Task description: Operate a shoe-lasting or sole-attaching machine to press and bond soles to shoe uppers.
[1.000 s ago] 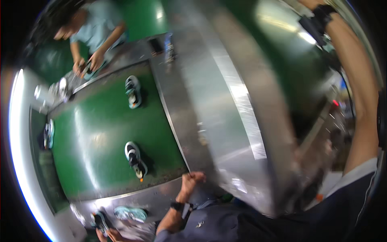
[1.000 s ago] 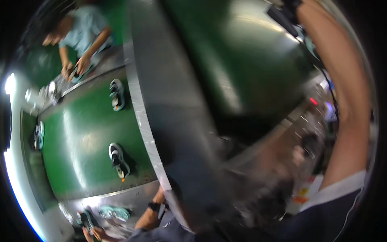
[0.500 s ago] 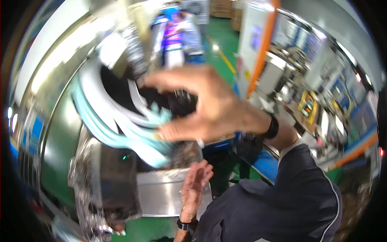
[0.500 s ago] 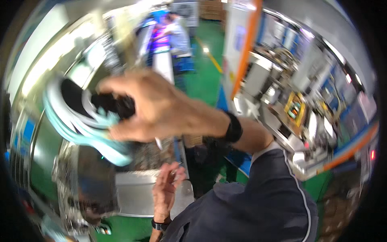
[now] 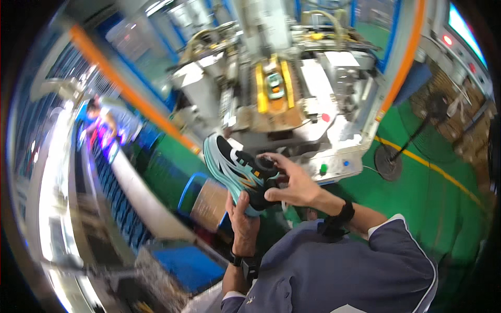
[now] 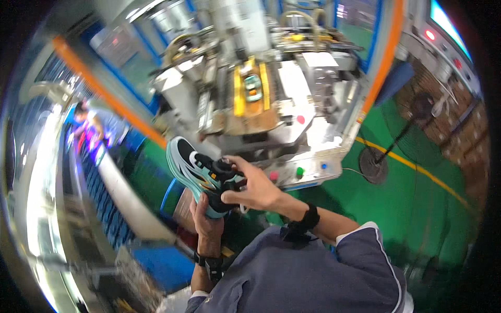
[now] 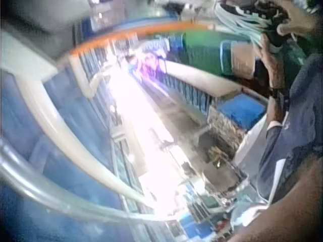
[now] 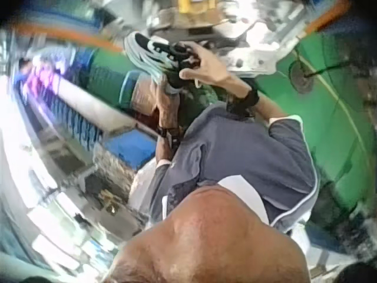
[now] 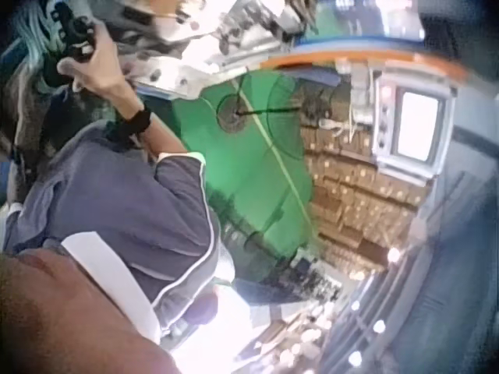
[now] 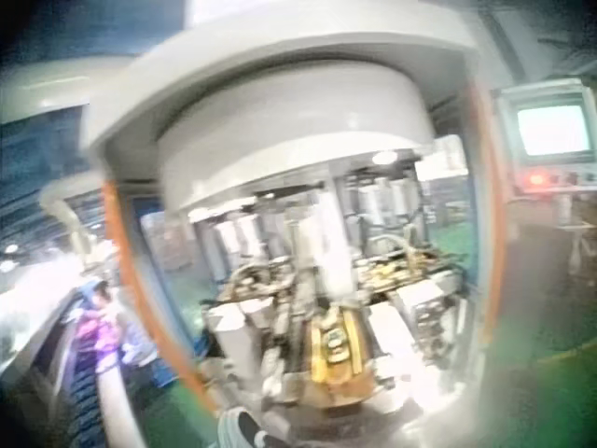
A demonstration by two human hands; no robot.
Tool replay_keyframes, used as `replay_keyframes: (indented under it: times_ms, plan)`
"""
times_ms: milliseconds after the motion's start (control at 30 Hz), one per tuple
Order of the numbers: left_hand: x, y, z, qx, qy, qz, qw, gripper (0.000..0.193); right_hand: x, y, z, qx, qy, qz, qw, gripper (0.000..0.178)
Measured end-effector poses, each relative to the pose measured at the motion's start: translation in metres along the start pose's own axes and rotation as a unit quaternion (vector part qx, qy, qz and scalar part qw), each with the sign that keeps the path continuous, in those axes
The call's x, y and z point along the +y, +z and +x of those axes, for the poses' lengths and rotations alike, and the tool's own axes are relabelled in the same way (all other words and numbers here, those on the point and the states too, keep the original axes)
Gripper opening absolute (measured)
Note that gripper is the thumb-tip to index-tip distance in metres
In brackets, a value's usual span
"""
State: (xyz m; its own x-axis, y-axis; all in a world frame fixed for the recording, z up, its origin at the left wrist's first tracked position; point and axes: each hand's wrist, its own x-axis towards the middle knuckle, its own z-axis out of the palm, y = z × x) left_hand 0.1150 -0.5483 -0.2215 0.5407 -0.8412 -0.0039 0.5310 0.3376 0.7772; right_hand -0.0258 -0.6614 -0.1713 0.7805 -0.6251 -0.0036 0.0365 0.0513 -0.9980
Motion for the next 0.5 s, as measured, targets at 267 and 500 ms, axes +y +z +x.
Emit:
replay_keyframes:
  times_ms: [267, 500]
  plan:
    - [-0.093, 0.072, 0.049, -0.096, -0.196, -0.088, 0.972, 0.05, -0.017, -0.231, -0.028, 0.29, -0.283, -0.226, 0.886, 0.04]
    - [-0.104, 0.103, 0.074, -0.188, -0.235, -0.103, 0.948, 0.05, -0.253, -0.463, -0.123, 0.635, -0.306, -0.625, 0.334, 0.057]
